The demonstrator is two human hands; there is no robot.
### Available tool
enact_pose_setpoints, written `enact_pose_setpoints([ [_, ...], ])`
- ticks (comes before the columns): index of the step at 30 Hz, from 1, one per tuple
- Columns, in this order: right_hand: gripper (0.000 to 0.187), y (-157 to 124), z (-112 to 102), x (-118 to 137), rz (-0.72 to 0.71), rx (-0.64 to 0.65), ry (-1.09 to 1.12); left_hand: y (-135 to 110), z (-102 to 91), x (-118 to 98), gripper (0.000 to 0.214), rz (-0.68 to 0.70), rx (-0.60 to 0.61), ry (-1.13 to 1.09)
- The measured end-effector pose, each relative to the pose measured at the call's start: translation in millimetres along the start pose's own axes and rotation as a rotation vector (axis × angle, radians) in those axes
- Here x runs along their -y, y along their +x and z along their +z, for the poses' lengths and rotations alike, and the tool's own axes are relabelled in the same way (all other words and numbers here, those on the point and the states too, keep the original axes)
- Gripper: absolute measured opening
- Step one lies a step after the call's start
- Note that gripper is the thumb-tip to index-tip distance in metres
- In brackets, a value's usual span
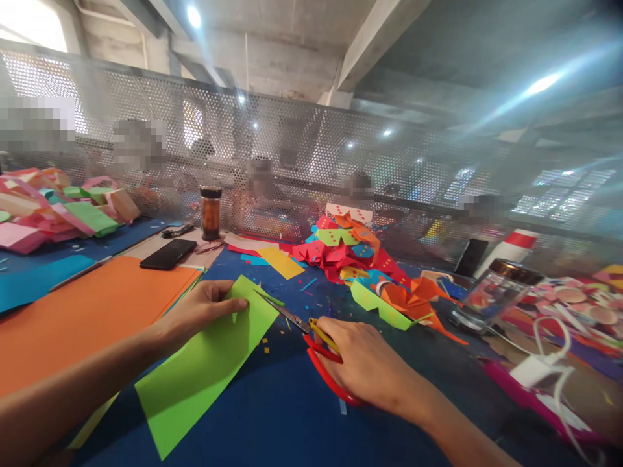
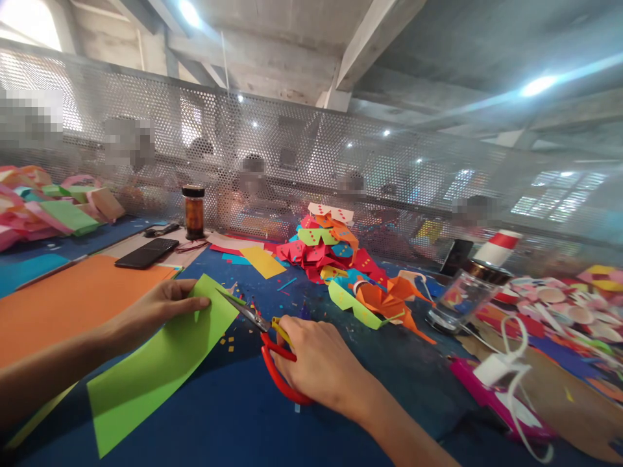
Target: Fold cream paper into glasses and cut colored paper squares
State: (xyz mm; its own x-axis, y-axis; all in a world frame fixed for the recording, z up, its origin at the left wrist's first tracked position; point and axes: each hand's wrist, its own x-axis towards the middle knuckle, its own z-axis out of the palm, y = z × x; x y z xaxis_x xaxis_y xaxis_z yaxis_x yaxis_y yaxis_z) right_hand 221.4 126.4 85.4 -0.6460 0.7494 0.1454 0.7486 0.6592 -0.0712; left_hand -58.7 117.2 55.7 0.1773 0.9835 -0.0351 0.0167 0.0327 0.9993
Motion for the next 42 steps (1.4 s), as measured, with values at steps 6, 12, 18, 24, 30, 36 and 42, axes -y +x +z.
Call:
enact_pose_setpoints([
  [6,0.012,-0.5,1.0,1.3,-0.004,-0.001,0.011,-2.4,3.4,-2.2,0.032,-0.008,0.0,0.035],
  [12,0.014,0.2,2.7,2.8,0.007,0.014,0.006,-2.6,3.8,-2.9,0.034,-0.012,0.008,0.042],
  [18,0.008,0.0,1.3,4.5,0.012,0.022,0.016,-2.2,3.9,-2.3,0.033,-0.009,0.012,0.038],
  [24,0.012,-0.4,2.9,4.6,0.003,0.02,0.034,-2.7,4.7,-2.1,0.032,-0.014,0.019,0.02],
  [30,0.012,0.8,2.2,4.9,0.01,0.025,0.053,-1.4,3.9,-0.4,0.032,-0.006,0.022,0.048],
  [36,0.012,-1.4,3.1,5.8,0.007,0.01,0.052,-1.9,2.7,1.3,0.032,-0.008,0.02,0.05],
  [42,0.014,-1.8,5.5,3.2,-0.01,-0.005,0.05,-3.4,3.6,-0.5,0.031,-0.012,0.028,0.032],
])
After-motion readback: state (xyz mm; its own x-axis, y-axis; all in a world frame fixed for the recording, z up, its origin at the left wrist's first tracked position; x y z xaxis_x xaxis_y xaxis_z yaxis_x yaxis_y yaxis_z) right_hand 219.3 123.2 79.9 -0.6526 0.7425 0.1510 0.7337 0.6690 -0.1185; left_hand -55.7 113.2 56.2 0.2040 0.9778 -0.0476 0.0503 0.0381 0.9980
